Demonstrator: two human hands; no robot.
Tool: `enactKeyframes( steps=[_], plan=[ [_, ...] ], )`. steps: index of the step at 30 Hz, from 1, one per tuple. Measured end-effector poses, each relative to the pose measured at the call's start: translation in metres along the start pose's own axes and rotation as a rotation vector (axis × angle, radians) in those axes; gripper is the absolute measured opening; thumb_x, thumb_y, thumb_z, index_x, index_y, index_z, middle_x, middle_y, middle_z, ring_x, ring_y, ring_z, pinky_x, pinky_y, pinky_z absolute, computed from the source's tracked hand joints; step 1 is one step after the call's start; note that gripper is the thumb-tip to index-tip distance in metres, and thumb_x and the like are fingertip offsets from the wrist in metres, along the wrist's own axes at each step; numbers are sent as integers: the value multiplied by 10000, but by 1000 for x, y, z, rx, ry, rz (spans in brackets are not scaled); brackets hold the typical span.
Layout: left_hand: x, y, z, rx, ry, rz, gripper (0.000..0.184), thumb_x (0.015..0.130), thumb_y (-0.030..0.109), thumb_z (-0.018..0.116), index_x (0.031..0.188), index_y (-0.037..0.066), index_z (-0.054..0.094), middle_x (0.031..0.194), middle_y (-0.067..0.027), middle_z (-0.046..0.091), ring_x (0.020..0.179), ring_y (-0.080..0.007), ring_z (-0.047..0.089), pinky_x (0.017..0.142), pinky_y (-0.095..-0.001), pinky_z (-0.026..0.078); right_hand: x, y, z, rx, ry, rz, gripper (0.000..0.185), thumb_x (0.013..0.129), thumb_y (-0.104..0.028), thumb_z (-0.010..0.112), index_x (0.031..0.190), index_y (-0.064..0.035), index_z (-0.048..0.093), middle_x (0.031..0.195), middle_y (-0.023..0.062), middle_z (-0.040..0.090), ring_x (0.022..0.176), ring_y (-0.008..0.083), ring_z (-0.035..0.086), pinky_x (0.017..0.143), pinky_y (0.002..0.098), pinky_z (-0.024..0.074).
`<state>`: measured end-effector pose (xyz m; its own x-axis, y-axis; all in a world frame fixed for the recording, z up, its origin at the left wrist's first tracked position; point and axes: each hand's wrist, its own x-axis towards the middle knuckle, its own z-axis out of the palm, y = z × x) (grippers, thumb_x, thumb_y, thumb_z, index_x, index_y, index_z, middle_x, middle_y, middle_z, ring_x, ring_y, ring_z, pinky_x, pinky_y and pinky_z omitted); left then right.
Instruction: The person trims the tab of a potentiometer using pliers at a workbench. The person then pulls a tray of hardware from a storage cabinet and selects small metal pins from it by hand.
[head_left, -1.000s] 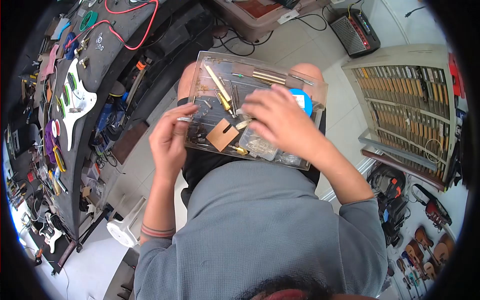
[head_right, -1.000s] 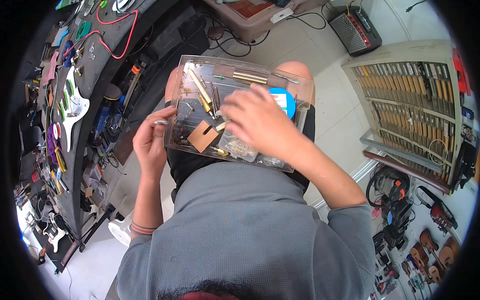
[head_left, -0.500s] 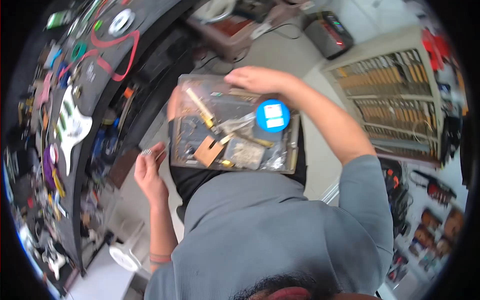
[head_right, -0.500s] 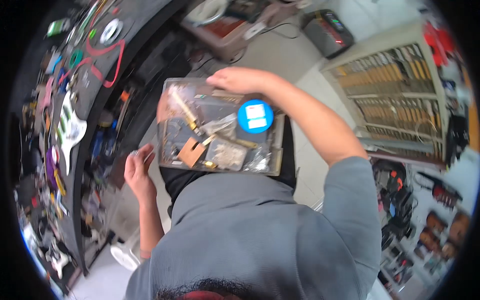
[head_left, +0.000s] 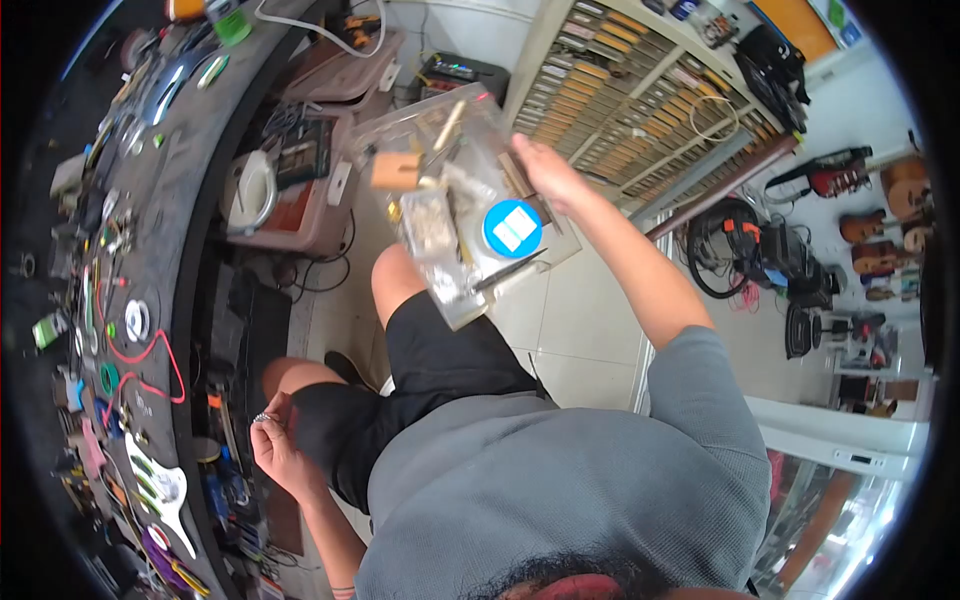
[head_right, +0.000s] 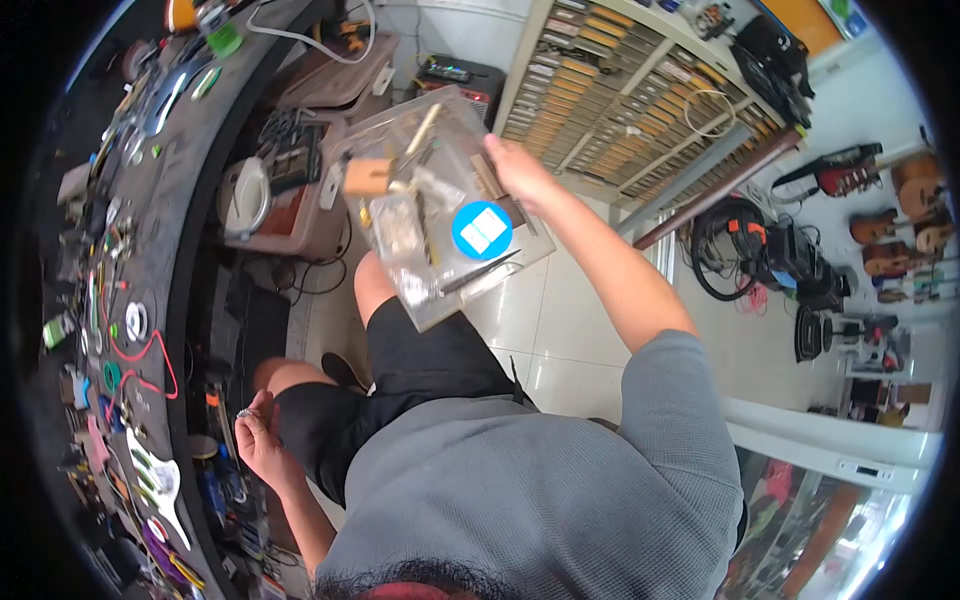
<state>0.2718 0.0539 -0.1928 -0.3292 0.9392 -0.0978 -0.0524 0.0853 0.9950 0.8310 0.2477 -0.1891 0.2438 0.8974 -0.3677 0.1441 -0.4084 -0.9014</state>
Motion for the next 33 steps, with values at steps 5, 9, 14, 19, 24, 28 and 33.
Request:
enactKeyframes(
  steps=[5, 9, 14, 19, 24, 28, 33],
  plan=[
    [19, 1, 25, 26, -109, 6, 340, 1248, 251, 495, 1222, -19, 699, 1304, -169, 793, 1248, -244, 756, 1088, -424, 608, 33, 35, -108, 11, 449, 8, 754, 1236, -522, 414, 1445, 163, 647, 1420, 298, 733, 1274, 342, 704, 1122, 454, 521],
    [30, 1, 44, 63, -155, -21, 334, 1246, 244, 498, 1209, -18, 701, 1276, -164, 796, 1202, -228, 767, 1053, -409, 635, 86, 70, -195, 43, 568, 20, 786, 1237, -523, 403, 1456, 202, 611, 1484, 337, 689, 1338, 410, 673, 1157, 477, 489],
    [44, 1, 72, 64, -196, -80, 291, 1234, 240, 538, 1219, -8, 690, 1291, -166, 792, 1191, -221, 769, 1046, -388, 642, 119, 81, -253, 42, 736, 123, 761, 1226, -546, 441, 1484, 147, 617, 1466, 273, 691, 1258, 344, 648, 1092, 486, 497],
    [52, 3, 100, 112, -232, -68, 307, 1230, 243, 552, 1250, -25, 701, 1272, -168, 802, 1166, -215, 776, 1040, -381, 641, 109, 78, -254, -82, 755, 146, 787, 1224, -552, 438, 1484, 173, 603, 1475, 298, 684, 1275, 361, 644, 1107, 477, 487],
    [59, -1, 113, 150, -252, -75, 325, 1224, 261, 570, 1244, -32, 710, 1259, -165, 807, 1163, -220, 778, 1040, -378, 635, 106, 81, -258, -90, 760, 151, 795, 1224, -548, 443, 1514, 179, 582, 1525, 316, 659, 1310, 366, 639, 1130, 470, 480],
    [59, 1, 124, 169, -267, -77, 337, 1219, 278, 584, 1234, -32, 714, 1249, -162, 808, 1164, -224, 778, 1041, -380, 633, 98, 81, -259, 5, 761, 139, 779, 1221, -553, 452, 1504, 158, 603, 1503, 287, 679, 1290, 352, 647, 1116, 462, 488],
    [54, -5, 134, 185, -290, -86, 343, 1219, 283, 584, 1230, -34, 714, 1248, -162, 808, 1157, -225, 780, 1039, -382, 634, 113, 98, -273, 93, 735, 139, 749, 1218, -553, 462, 1483, 128, 630, 1461, 257, 705, 1246, 325, 652, 1071, 464, 511]
  ],
)
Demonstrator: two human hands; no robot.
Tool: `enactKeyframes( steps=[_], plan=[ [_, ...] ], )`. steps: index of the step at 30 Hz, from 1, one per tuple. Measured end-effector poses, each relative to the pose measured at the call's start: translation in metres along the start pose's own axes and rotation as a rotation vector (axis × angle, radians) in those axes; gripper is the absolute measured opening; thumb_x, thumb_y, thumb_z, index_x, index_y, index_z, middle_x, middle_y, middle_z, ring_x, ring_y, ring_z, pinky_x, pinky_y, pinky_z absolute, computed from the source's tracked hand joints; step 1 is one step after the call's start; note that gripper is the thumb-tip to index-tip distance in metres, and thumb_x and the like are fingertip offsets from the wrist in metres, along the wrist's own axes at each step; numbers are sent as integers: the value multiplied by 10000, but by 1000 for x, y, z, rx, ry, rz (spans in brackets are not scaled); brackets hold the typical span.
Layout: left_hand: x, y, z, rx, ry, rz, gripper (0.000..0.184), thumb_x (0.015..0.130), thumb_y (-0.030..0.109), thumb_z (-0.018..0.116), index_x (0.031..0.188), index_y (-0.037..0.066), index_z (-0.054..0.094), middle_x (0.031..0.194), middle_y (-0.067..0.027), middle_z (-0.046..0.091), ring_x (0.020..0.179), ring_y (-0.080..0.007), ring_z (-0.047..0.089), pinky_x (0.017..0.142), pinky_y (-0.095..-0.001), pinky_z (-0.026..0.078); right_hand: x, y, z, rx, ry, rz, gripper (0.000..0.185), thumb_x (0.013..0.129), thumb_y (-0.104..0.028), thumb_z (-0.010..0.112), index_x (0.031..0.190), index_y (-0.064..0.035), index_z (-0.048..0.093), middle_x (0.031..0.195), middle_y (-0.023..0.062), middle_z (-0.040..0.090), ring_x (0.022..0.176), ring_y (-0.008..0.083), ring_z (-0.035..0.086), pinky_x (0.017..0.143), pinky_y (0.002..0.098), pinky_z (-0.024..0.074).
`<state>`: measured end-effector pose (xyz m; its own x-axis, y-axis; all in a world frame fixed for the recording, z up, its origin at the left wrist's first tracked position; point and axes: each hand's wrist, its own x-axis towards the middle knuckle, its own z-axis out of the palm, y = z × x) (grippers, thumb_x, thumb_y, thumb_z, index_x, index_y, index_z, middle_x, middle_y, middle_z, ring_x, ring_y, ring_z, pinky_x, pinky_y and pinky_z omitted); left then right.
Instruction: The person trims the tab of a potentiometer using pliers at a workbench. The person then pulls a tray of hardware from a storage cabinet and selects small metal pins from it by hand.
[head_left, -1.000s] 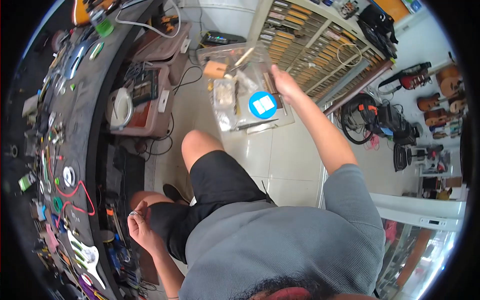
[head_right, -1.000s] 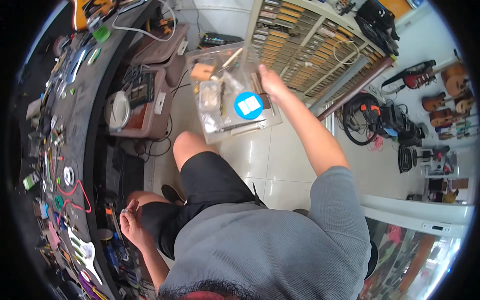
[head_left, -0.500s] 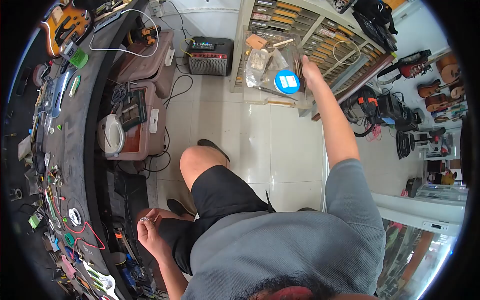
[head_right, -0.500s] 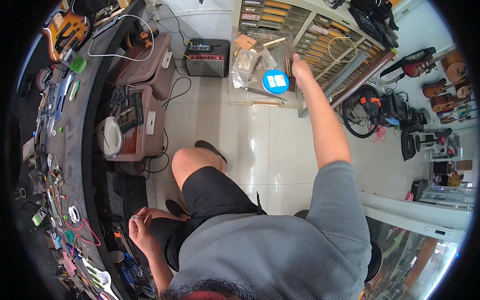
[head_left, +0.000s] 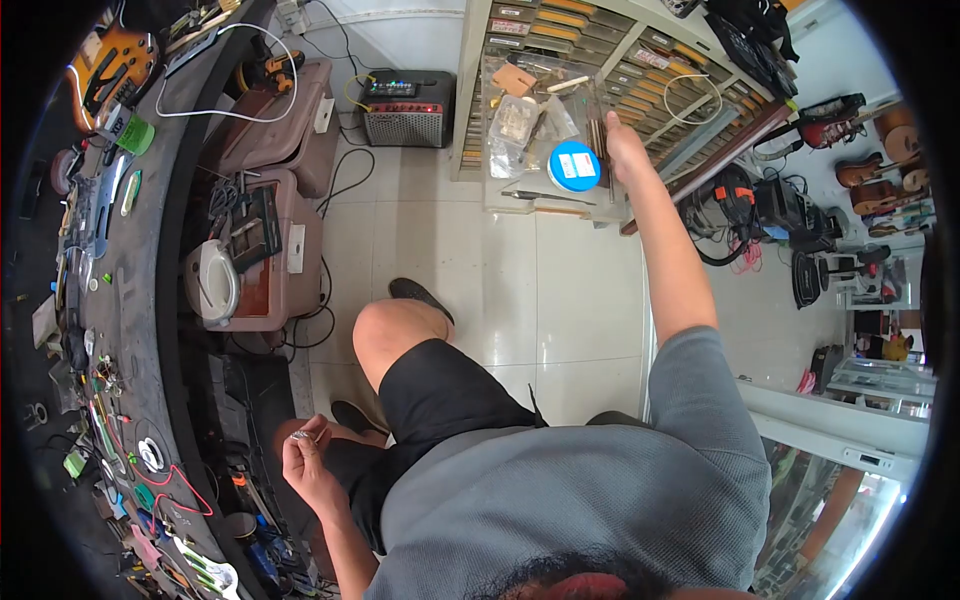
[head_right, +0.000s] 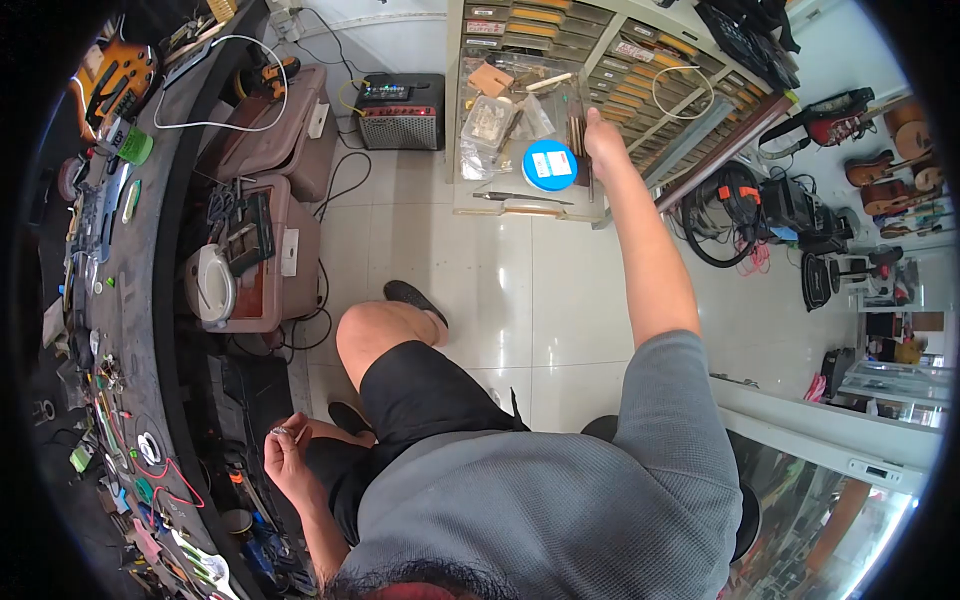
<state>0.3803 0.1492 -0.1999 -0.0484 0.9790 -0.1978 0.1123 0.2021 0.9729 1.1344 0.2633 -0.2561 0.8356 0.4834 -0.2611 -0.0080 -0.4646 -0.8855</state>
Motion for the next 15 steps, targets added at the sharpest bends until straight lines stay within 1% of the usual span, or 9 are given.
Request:
enactKeyframes(
  steps=[3, 6, 8, 9, 12, 13, 15],
  plan=[
    [-1, -1, 5, -10, -14, 1, 347, 1217, 290, 591, 1225, -35, 713, 1246, -164, 808, 1152, -229, 783, 1036, -384, 635, -15, -8, 5, -41, 61, -50, 729, 1222, -532, 459, 1484, 126, 630, 1442, 261, 713, 1235, 329, 664, 1063, 468, 512],
    [-1, -5, 4, -3, -23, 5, 347, 1214, 294, 597, 1225, -34, 710, 1248, -168, 807, 1147, -235, 786, 1036, -387, 637, -34, -29, 13, 18, 44, 35, 746, 1238, -481, 410, 1439, 207, 617, 1525, 376, 643, 1385, 437, 641, 1177, 471, 457],
    [0, -6, 6, 3, -39, 4, 346, 1213, 295, 599, 1228, -33, 706, 1250, -173, 806, 1144, -240, 787, 1036, -391, 639, -40, -33, 19, -87, 56, -43, 743, 1236, -475, 409, 1417, 213, 624, 1503, 396, 645, 1369, 483, 645, 1162, 487, 473],
    [0, -7, 7, 2, -45, 1, 345, 1213, 295, 598, 1230, -33, 704, 1251, -175, 805, 1143, -242, 788, 1035, -393, 640, -38, -29, 24, -127, 111, -116, 744, 1235, -479, 404, 1387, 208, 645, 1454, 411, 666, 1337, 520, 658, 1149, 498, 484],
    [2, -9, 12, -3, -58, -14, 343, 1212, 296, 601, 1232, -32, 700, 1253, -179, 804, 1143, -248, 789, 1033, -399, 642, -18, -17, 27, -141, 139, -93, 770, 1231, -509, 422, 1449, 205, 616, 1503, 372, 660, 1346, 430, 656, 1145, 482, 469],
    [3, -9, 13, -3, -59, -22, 342, 1211, 296, 603, 1231, -31, 699, 1253, -180, 804, 1143, -249, 790, 1031, -401, 643, -24, -28, 19, -118, 57, -83, 775, 1232, -512, 417, 1459, 204, 609, 1525, 373, 645, 1382, 430, 643, 1169, 474, 456],
    [4, -10, 13, 1, -76, -16, 339, 1210, 296, 607, 1219, -30, 698, 1252, -182, 804, 1145, -254, 791, 1029, -405, 643, -23, -46, 16, -77, 27, -54, 769, 1231, -504, 410, 1481, 201, 590, 1576, 373, 604, 1456, 458, 594, 1204, 483, 439]
  ],
)
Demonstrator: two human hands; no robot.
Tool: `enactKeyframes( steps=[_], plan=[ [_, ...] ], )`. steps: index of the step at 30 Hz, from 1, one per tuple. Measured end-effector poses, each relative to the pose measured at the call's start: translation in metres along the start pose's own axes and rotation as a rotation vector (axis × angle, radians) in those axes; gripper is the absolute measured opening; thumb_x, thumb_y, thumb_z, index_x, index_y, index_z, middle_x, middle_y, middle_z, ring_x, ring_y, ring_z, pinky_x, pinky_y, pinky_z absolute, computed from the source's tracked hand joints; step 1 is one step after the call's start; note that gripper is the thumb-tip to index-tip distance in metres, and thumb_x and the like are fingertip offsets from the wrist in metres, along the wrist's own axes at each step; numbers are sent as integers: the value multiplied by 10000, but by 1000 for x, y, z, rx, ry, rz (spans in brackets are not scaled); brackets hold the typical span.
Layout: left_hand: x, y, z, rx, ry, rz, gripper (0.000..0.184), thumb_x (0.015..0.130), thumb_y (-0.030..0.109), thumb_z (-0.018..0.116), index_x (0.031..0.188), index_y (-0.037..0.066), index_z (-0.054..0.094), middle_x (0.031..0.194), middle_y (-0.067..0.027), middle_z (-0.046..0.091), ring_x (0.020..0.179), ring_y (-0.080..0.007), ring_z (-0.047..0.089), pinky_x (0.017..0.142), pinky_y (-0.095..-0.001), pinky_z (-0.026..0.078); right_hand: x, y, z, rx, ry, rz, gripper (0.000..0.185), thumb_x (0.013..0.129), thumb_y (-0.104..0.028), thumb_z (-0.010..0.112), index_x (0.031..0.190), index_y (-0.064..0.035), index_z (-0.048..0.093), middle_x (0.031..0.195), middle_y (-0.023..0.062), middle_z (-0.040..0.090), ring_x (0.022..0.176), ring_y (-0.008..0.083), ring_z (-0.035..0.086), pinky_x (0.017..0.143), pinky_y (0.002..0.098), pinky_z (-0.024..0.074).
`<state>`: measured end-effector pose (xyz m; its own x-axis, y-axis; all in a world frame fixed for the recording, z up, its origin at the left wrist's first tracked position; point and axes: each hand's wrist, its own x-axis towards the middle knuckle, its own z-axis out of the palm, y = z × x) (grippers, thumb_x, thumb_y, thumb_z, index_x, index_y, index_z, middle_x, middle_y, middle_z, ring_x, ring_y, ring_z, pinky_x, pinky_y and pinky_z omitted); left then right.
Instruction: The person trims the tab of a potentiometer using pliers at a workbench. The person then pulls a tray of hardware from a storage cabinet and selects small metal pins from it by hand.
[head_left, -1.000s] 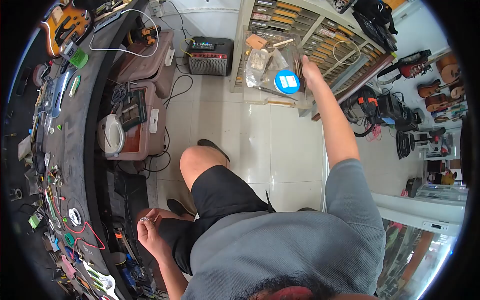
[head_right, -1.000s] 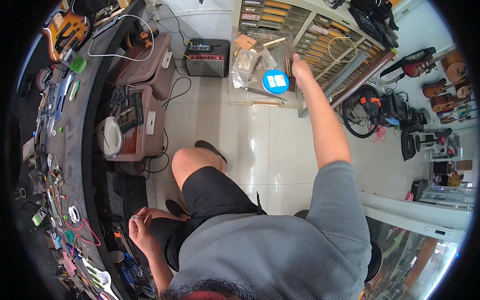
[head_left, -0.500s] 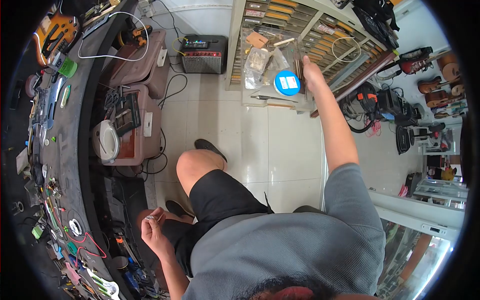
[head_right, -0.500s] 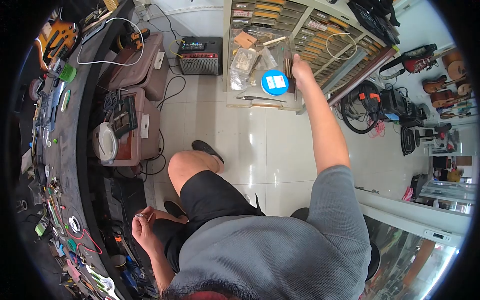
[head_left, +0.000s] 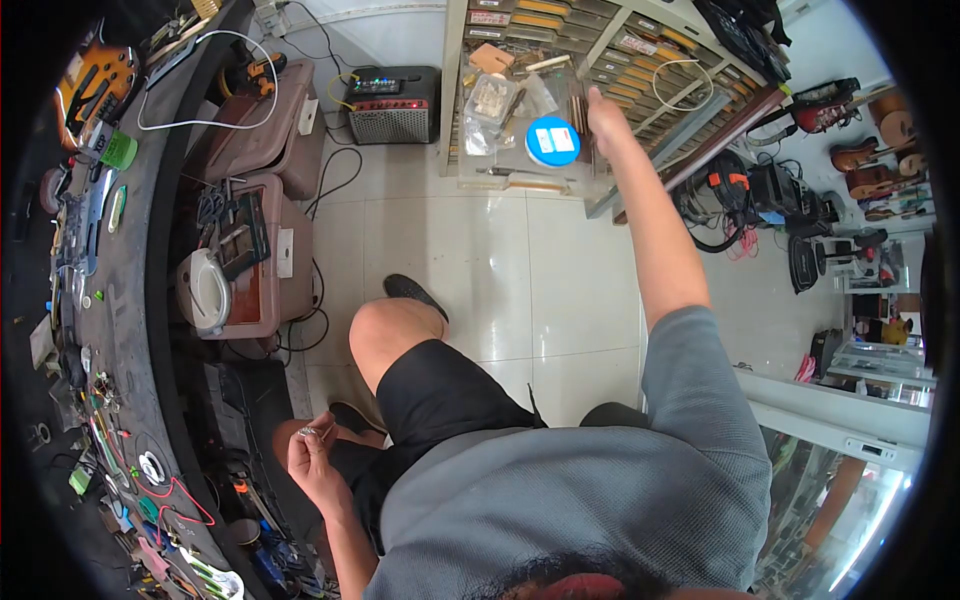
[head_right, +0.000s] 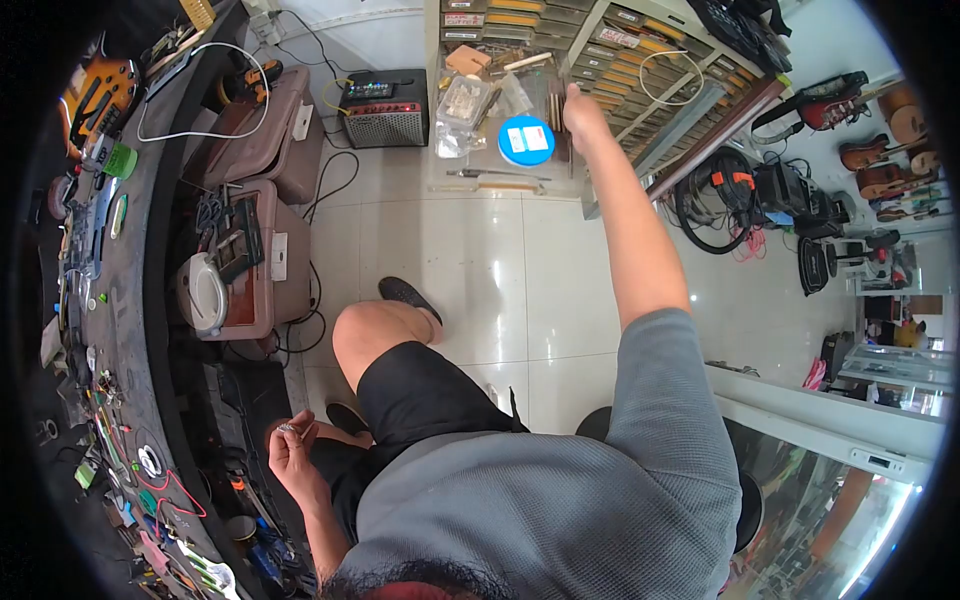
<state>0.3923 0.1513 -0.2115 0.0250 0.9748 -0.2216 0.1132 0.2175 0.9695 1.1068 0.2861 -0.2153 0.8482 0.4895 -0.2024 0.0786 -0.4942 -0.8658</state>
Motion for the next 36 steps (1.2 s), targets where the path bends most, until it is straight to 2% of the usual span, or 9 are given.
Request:
enactKeyframes(
  steps=[9, 12, 13, 15, 18, 21, 26, 32, 36],
  plan=[
    [9, 10, 24, 31, -4, -19, 350, 1224, 261, 572, 1163, -48, 726, 1215, -174, 810, 1140, -250, 787, 1019, -397, 633, 90, -32, 14, -46, 32, -35, 760, 1221, -507, 455, 1549, 171, 553, 1645, 368, 550, 1507, 452, 565, 1235, 492, 432],
    [12, 12, 31, 20, -19, -34, 338, 1220, 282, 580, 1179, -28, 710, 1250, -179, 799, 1168, -268, 782, 1019, -408, 637, 98, -20, 9, -83, 99, -124, 724, 1184, -522, 532, 1343, 160, 717, 1349, 362, 750, 1273, 465, 729, 1101, 531, 535],
    [16, 12, 35, 4, -33, -40, 334, 1217, 292, 586, 1183, -19, 703, 1267, -181, 795, 1181, -277, 780, 1021, -414, 639, 87, -29, -3, -216, 51, -75, 605, 1160, -479, 610, 1281, 97, 750, 1305, 312, 777, 1170, 374, 754, 1031, 497, 570],
    [28, 9, 40, 14, -56, -41, 346, 1228, 280, 545, 1207, -29, 697, 1275, -179, 782, 1177, -279, 771, 1031, -422, 631, 31, -14, 2, -171, 477, -710, 301, 1109, -255, 666, 1121, 38, 734, 1068, 216, 770, 882, 374, 738, 844, 511, 586],
    [55, 5, 65, -18, -126, -56, 338, 1236, 238, 502, 1207, -40, 692, 1255, -175, 778, 1171, -275, 755, 1038, -426, 618, -117, -34, 12, 18, 234, -476, 230, 1073, -206, 668, 1127, 5, 742, 1084, 224, 781, 1019, 402, 764, 916, 519, 591],
    [93, -17, 89, -123, -308, -20, 379, 1244, 292, 496, 1265, -38, 682, 1273, -158, 761, 1208, -257, 723, 1037, -424, 593, -142, 2, 46, -366, -60, -469, 321, 1003, -309, 674, 975, -8, 782, 941, 256, 781, 987, 469, 762, 866, 613, 598],
    [122, 49, 184, -66, -419, 118, 412, 1258, 308, 464, 1243, -50, 666, 1286, -171, 748, 1204, -256, 723, 1079, -416, 582, -135, 10, 68, -338, 18, -559, 260, 1005, -190, 703, 1071, 61, 713, 1122, 288, 749, 1173, 465, 693, 1014, 547, 575],
    [139, 95, 243, -164, -539, 276, 376, 1253, 273, 480, 1208, -57, 652, 1246, -176, 747, 1163, -255, 732, 1047, -422, 597, -59, 0, 100, -465, 66, -637, 456, 964, -163, 754, 1340, 63, 630, 1498, 279, 570, 1430, 472, 542, 1185, 545, 482],
    [137, 99, 230, -125, -473, 298, 313, 1216, 173, 504, 1086, -40, 693, 1058, -125, 769, 973, -192, 715, 926, -356, 579, -88, -45, 88, -675, -39, -743, 449, 932, -205, 770, 1321, 8, 705, 1367, 250, 652, 1372, 446, 600, 1147, 535, 497]
  ],
)
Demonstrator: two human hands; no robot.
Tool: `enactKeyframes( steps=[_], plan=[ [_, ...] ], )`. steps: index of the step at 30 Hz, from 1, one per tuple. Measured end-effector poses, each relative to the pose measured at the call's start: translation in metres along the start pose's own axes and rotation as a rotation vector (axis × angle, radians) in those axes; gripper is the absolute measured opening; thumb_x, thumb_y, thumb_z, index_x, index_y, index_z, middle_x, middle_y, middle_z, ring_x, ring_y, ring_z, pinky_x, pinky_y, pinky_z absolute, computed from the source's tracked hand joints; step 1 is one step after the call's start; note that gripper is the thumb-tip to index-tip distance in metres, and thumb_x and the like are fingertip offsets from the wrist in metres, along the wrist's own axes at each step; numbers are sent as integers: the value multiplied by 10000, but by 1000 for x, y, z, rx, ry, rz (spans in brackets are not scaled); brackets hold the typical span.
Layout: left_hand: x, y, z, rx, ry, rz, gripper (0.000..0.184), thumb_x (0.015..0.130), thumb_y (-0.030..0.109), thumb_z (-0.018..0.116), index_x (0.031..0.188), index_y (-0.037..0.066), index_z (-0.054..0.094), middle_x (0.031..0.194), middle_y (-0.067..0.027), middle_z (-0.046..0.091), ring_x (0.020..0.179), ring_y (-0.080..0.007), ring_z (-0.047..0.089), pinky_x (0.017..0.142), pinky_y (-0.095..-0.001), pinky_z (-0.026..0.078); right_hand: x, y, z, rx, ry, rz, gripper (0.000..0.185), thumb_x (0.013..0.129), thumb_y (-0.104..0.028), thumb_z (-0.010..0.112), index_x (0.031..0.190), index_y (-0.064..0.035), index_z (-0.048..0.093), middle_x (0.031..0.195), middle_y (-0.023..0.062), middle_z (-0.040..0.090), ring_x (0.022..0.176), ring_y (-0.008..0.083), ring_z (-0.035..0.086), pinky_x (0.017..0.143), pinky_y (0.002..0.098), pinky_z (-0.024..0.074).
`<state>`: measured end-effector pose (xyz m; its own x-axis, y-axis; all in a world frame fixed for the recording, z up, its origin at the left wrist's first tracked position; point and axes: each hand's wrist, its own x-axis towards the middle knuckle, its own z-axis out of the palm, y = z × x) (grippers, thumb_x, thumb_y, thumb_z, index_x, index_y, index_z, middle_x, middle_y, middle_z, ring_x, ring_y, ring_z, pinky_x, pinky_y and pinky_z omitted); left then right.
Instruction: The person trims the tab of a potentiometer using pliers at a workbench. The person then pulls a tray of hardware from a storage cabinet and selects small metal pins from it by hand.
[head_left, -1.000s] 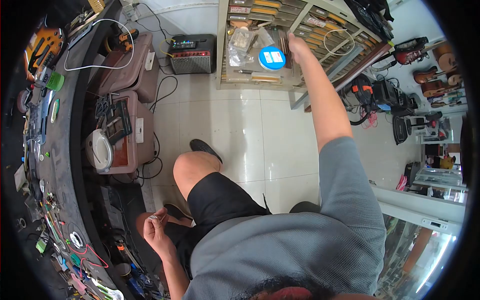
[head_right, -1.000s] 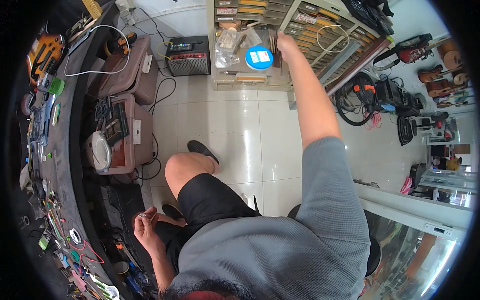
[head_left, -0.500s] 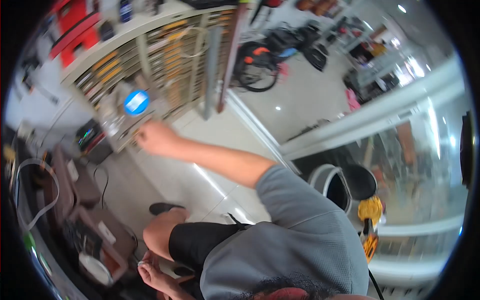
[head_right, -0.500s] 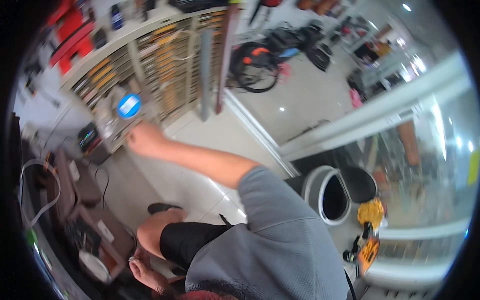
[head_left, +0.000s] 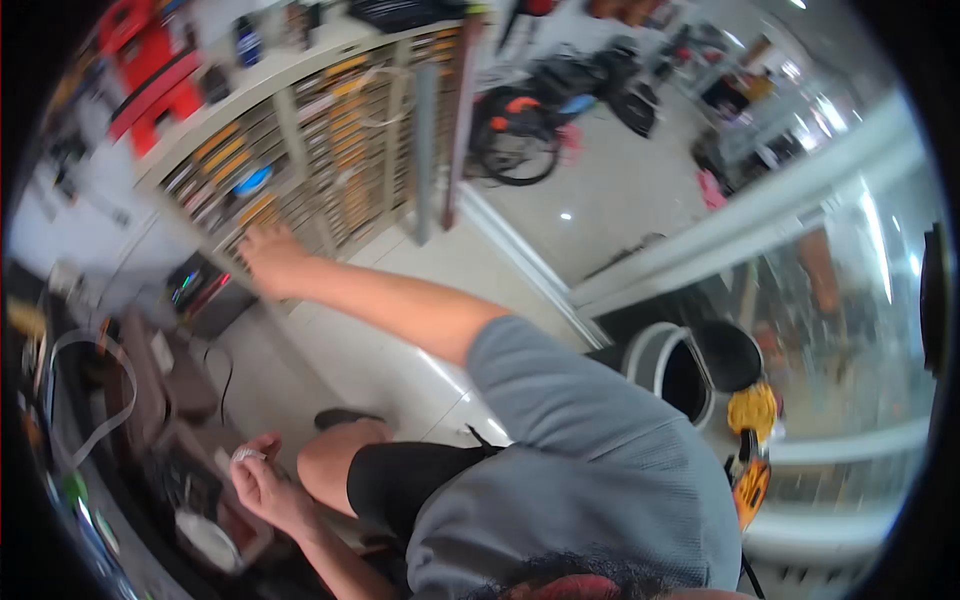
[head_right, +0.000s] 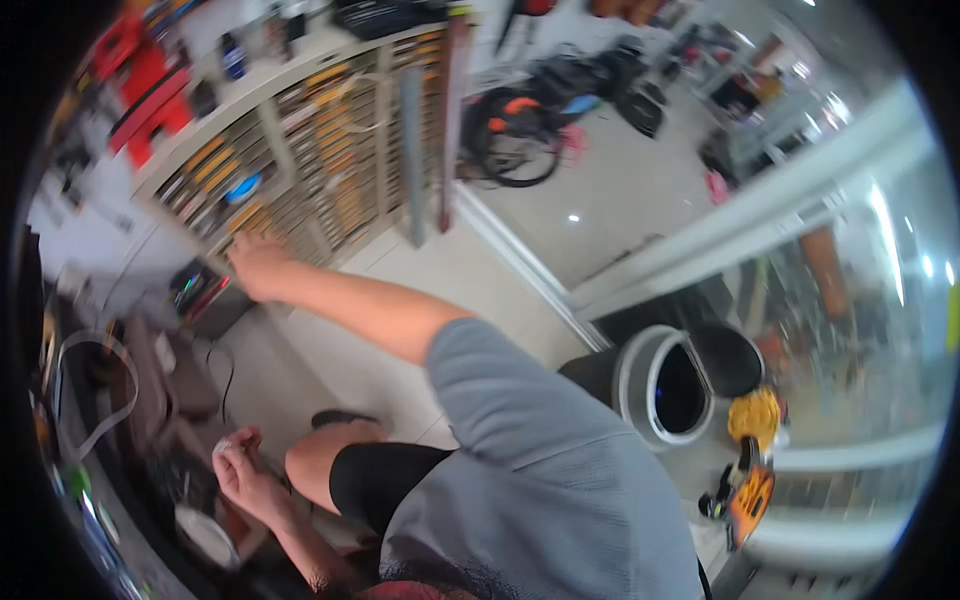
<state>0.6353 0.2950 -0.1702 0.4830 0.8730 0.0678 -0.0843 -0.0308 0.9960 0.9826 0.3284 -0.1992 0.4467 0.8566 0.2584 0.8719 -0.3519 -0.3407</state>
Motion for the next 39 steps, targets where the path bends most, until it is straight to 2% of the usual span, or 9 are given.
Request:
enactKeyframes(
  steps=[2, 7, 13, 17, 21, 27, 33, 34, 39],
  plan=[
    [-20, 13, -19, 130, 193, -70, 297, 1172, 113, 514, 1011, -22, 724, 934, -69, 765, 852, -143, 666, 837, -321, 546, -26, -49, -14, 243, -148, -140, 376, 970, -195, 752, 1313, -46, 708, 1338, 213, 684, 1304, 435, 653, 1110, 591, 498],
    [-89, 37, -77, 149, 320, 72, 195, 1200, 97, 570, 1174, -44, 703, 1036, -92, 786, 985, -176, 753, 936, -324, 589, -140, -189, -54, 849, -421, -561, 300, 1040, -164, 765, 1318, -51, 762, 1127, 119, 727, 991, 298, 731, 947, 441, 586],
    [-183, 68, -93, 171, 531, 302, 186, 1179, 142, 657, 1168, -34, 716, 997, -69, 784, 940, -142, 758, 832, -293, 603, -226, -281, -75, 1186, -492, -691, 444, 996, -252, 851, 1386, -57, 769, 1232, 89, 712, 989, 231, 740, 849, 389, 584],
    [-240, 85, -98, 272, 659, 365, 138, 1151, 106, 697, 1152, -29, 728, 974, -55, 769, 878, -119, 701, 794, -281, 571, -266, -325, -78, 1364, -624, -862, 447, 1051, -127, 792, 1483, -38, 726, 1474, 150, 664, 1302, 313, 679, 1071, 412, 567],
    [-310, 80, -108, 121, 770, 313, 150, 1165, 121, 680, 1132, -23, 707, 988, -24, 713, 874, -96, 674, 781, -262, 558, -313, -367, -86, 1281, -624, -1118, 425, 1089, -67, 722, 1508, 3, 702, 1471, 199, 710, 1358, 337, 687, 1125, 421, 564],
    [-426, 95, -127, -108, 894, 309, 214, 1187, 168, 648, 1184, -33, 724, 997, -44, 741, 882, -124, 723, 792, -289, 599, -415, -429, -87, 1378, -1250, -948, 406, 1166, -92, 595, 1551, 13, 671, 1571, 186, 680, 1422, 293, 659, 1182, 371, 515],
    [-514, 69, -151, -147, 999, 237, 176, 1179, 113, 643, 1175, -44, 723, 980, -66, 782, 891, -142, 765, 808, -288, 618, -479, -469, -68, 1195, -1456, -1042, 419, 1179, -148, 595, 1566, -5, 665, 1602, 194, 662, 1472, 297, 627, 1203, 378, 496],
    [-524, 68, -156, -80, 1016, 233, 184, 1183, 114, 632, 1169, -49, 718, 961, -70, 786, 879, -147, 773, 811, -289, 625, -483, -473, -52, 1176, -1375, -1234, 490, 1188, -194, 586, 1649, -27, 583, 1601, 186, 658, 1482, 304, 611, 1232, 400, 470],
    [-547, 44, -198, -111, 1156, 251, 214, 1195, 145, 613, 1240, -37, 716, 997, -103, 802, 894, -188, 792, 826, -312, 641, -497, -470, 64, 865, -1718, -963, 670, 1209, -308, 560, 1796, -80, 332, 1697, 186, 547, 1535, 316, 555, 1260, 423, 443]
  ],
)
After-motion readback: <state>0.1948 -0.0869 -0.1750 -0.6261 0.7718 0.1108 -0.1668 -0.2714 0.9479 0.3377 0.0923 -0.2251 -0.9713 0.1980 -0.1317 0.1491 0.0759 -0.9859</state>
